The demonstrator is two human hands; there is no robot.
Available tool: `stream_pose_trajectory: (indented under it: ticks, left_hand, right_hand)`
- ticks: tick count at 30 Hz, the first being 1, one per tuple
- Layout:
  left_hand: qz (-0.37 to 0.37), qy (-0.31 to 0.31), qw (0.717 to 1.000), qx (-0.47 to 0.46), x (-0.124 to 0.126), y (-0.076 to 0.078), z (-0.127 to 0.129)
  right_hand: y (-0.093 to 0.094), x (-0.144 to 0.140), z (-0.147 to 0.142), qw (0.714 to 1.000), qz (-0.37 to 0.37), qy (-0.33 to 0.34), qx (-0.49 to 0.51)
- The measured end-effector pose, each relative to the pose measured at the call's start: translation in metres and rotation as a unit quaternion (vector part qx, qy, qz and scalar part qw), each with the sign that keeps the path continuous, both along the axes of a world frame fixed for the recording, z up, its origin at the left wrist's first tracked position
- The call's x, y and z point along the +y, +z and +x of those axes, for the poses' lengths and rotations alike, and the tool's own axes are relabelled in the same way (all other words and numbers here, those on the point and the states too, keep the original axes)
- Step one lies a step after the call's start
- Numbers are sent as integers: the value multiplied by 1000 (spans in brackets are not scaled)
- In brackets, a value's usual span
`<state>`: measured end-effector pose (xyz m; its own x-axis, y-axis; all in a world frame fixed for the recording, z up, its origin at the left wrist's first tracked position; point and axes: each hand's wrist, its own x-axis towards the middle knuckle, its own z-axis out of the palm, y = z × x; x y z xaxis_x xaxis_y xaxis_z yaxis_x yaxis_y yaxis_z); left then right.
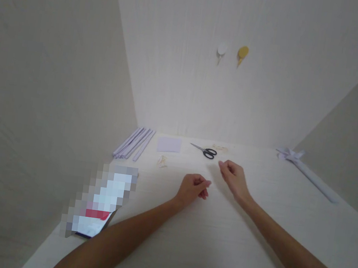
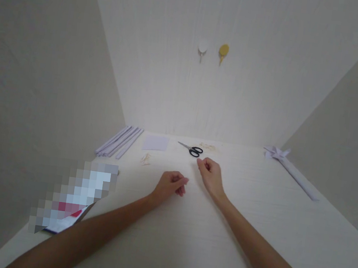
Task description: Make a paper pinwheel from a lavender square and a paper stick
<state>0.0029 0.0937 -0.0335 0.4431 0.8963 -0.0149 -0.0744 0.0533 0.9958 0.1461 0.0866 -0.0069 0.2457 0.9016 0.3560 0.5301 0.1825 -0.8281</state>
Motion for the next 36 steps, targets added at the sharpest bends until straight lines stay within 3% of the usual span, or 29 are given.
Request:
stream_pose_trajectory:
  ticks: [4,8,17,20,22,24,25,26,31,36]
  left_hand:
    - [7,29,999,-22,2,-3,-1]
    - [8,27,999,-23,4,-6,-1]
    - [-13,-32,999,-11,5,0,0]
    - [-25,-54,998,38,11,7,1]
    - [20,-73,991,113,24,16,1]
    - [148,-60,953,256,44,27,-2]
    - [227,-30,906,356,56,33,-4]
    - [254,-5,884,393,70,38,-7]
    - [296,82,797,521,133,48,-23]
    - [283,79,739,606,167,37,-32]
  right_hand:
    - [-23,9,-33,999,-6,9,39]
    - [-38,10,-37,999,-19,7,46]
    - [-38,9,-35,998,-13,18,62]
    - [-38,10,-34,998,-5,10,69]
    - [-36,11,-34,997,-1,4,74]
    - [-35,11,-33,997,-1,4,78]
    - [-35,11,-33,997,-3,7,79]
    - [-35,11,-33,997,-6,12,80]
    - [-34,11,-34,996,-16,27,83]
    - [-35,11,-35,996,-21,32,77]
